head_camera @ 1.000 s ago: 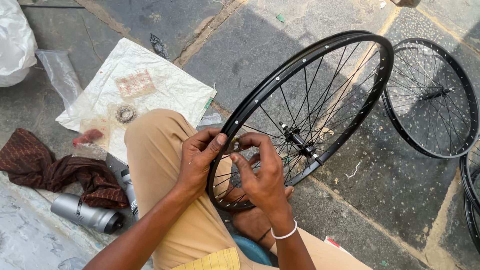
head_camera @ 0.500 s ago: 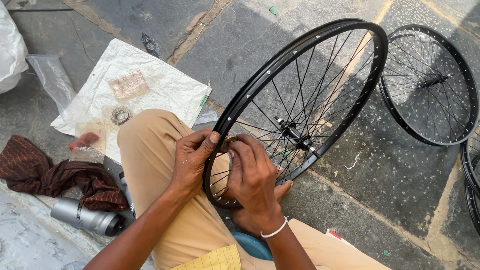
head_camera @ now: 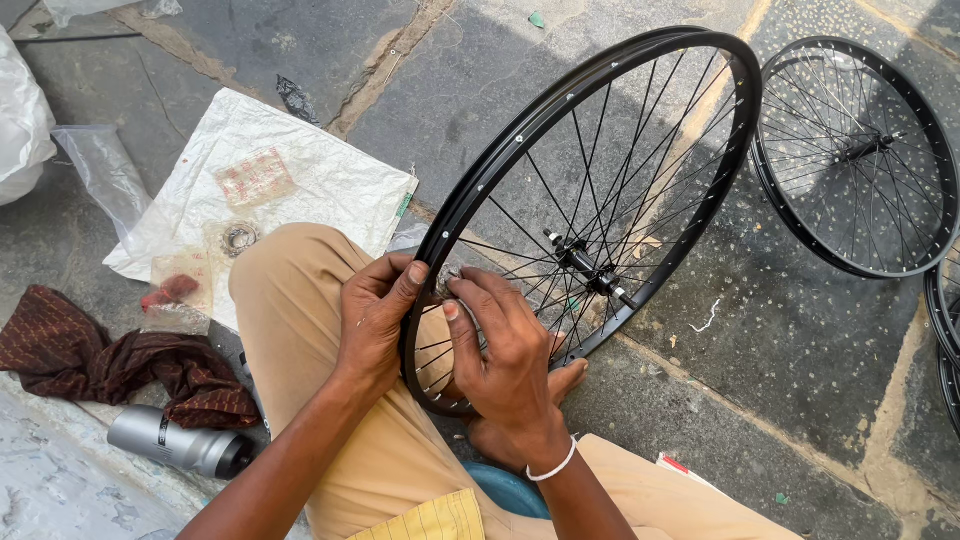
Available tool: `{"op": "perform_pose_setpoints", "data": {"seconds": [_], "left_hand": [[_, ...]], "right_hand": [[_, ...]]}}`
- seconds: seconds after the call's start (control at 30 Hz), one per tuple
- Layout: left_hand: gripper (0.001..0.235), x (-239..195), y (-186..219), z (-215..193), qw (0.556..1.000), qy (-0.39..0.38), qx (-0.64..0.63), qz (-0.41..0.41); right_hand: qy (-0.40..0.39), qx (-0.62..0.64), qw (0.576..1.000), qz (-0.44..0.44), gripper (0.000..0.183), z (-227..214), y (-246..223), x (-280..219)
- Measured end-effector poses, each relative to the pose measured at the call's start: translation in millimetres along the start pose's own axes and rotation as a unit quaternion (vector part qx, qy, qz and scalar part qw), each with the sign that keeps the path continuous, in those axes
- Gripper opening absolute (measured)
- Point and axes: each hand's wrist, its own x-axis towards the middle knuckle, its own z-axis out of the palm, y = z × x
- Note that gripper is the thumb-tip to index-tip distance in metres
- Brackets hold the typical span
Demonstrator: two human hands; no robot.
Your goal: The person sits on the ground and uses a small tool to tighten the spoke nipples on a bicycle wheel. They rotate the wheel to access different spokes and continue the adjustment process.
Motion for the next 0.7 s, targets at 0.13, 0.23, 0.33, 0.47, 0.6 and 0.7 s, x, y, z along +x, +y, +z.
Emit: {"op": "perform_pose_setpoints", "data": {"seconds": [0.13, 0.23, 0.33, 0.47, 0.6, 0.7], "left_hand": [[0.029, -3, -2, 1, 1.0, -0.022, 0.006, -0.004], [0.028, -3, -6, 0, 1.0, -0.01, -0.009, 0.007], [0.028, 0, -9, -3, 0.999, 0.002, 0.005, 0.032], [0.025, 0, -11, -7, 0.999, 0.034, 0.016, -0.001], [0.026, -1, -7, -3, 1.0, -0.005, -0.004, -0.003], [0.026, -4, -5, -2, 1.0, -0.016, -0.017, -0.002]], "right_hand": [[-0.018, -0.047, 0.998, 0.035, 0.032, 11, 7, 2], [-0.041, -0.092, 0.994, 0.042, 0.039, 19, 7, 10], [-0.031, -0.045, 0.998, 0.017, 0.048, 15, 3, 10], [0.017, 0.034, 0.999, 0.02, 0.028, 6, 0, -4], [0.002, -0.002, 0.999, 0.037, 0.026, 12, 8, -3], [-0.012, -0.043, 0.998, 0.035, 0.038, 17, 9, 3]]}}
